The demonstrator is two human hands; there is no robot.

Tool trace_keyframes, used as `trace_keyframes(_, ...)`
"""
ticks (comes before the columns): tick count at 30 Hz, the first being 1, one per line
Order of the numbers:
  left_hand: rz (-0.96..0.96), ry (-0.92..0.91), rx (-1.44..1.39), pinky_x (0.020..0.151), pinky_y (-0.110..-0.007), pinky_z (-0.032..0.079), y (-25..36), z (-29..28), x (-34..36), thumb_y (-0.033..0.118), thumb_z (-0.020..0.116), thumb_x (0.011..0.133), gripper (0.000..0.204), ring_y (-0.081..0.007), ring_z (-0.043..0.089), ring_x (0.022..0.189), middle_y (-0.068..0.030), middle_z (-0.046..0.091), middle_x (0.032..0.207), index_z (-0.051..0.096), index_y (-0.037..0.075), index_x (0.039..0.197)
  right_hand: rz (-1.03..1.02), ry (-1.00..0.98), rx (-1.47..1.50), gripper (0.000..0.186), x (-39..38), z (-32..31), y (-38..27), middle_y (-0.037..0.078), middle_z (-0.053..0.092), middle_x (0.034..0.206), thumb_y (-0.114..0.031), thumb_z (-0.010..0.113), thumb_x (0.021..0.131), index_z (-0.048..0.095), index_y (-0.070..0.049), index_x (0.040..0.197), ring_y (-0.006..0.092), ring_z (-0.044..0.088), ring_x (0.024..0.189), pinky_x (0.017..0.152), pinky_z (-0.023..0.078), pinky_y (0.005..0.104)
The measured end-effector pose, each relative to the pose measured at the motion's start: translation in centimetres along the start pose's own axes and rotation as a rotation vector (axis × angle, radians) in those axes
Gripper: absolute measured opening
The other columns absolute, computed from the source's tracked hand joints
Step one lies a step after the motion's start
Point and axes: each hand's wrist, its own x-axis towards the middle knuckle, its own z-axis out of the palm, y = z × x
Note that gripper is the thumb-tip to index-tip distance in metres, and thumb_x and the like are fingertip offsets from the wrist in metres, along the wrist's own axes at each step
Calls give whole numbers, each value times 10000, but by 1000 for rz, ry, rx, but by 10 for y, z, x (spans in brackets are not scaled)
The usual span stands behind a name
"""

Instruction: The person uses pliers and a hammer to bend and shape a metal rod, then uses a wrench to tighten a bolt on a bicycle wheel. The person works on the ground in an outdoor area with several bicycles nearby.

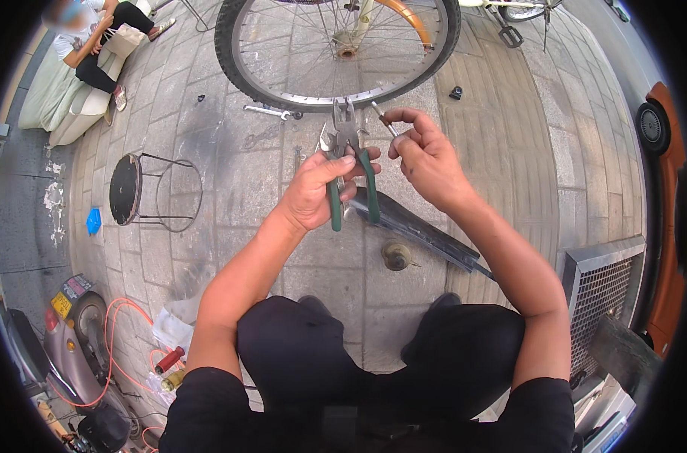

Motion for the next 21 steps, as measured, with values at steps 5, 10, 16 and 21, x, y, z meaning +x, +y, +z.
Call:
trace_keyframes(5, 20, -67, -26, 690, -280, 504, -10, 7, -6, 107, 614, 1046, 319, -303, 610, 1382, -184, 596, 1529, 617, 75, 1363, -3, 53, 51, 329, -7, 7, 15, 10, 659, 988, -42, 525, 1010, 627, -25, 1323, 65, 524, 783, 709, 460, 259)
trace_keyframes(10, 16, -10, -47, 685, -263, 482, -17, 11, -8, 179, 617, 1054, 355, -203, 672, 1212, -148, 649, 1465, 624, 73, 1394, -36, 135, 31, 275, -17, 13, 10, -21, 613, 887, -113, 579, 1044, 681, 7, 1270, 49, 503, 723, 649, 440, 247)
trace_keyframes(16, -160, 173, 442, 613, -214, 385, -30, 2, -7, 295, 666, 1053, 329, -20, 523, 774, 16, 732, 1085, 700, 97, 1314, 82, 59, -64, 362, -12, 11, 24, -38, 583, 808, -232, 645, 1065, 680, 26, 1316, 43, 510, 696, 606, 425, 252)
trace_keyframes(21, -235, 270, 481, 730, -271, 506, -36, -6, -13, 263, 693, 1038, 305, -103, 642, 897, -26, 697, 1029, 700, 44, 1251, 245, 50, 89, 302, -8, 9, 47, -31, 594, 799, -245, 648, 1064, 723, 11, 1207, 57, 524, 674, 598, 426, 253)
